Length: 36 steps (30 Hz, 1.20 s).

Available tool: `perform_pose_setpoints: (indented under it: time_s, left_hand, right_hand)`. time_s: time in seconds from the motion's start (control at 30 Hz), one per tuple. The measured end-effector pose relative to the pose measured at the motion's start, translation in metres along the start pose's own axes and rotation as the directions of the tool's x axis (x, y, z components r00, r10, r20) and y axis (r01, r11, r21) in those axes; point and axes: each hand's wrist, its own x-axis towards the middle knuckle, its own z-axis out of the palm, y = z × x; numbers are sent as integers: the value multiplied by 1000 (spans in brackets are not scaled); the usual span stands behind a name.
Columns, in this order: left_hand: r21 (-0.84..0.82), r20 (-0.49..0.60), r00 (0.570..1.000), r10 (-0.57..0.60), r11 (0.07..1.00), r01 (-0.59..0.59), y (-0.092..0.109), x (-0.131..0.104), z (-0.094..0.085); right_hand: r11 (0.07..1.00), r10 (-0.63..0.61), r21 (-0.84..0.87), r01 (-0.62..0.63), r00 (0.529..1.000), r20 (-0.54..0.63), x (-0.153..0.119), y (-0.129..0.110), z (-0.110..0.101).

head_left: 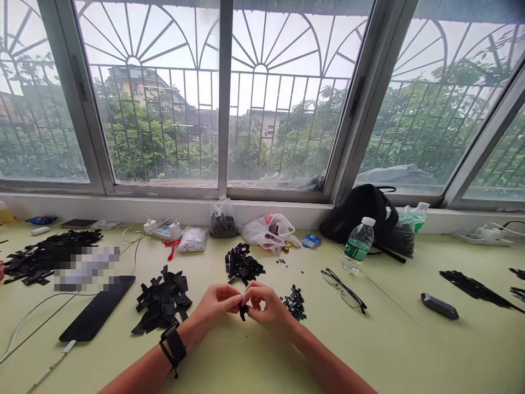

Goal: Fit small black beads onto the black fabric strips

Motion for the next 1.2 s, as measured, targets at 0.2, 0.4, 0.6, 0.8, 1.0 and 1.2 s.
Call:
perform_pose_setpoints:
  time_s: [0.2,0.4,0.6,0.8,1.0,1.2]
  left_hand:
    - [2,-92,996,16,1000,-16,-3,3,-2]
    - [6,-112,993,47,999,-47,-3,3,-2]
    - [31,-128,990,51,998,-48,-1,3,-1]
    - [18,-102,992,78,997,-77,-2,3,-3]
    - [40,-85,993,88,996,-85,-3,3,-4]
    - [18,-120,987,103,995,-101,-6,5,-4]
  right_hand:
    - [988,84,133,-80,996,-29,2,-6,-3]
    - [896,195,375,-236,970,144,2,-15,-4]
    - [881,199,416,-225,974,105,5,2,-1]
    - [885,176,417,-205,978,107,5,0,-5]
    - [891,223,378,-252,968,118,4,-1,-6]
    - [896,196,383,-224,974,110,5,4,-5]
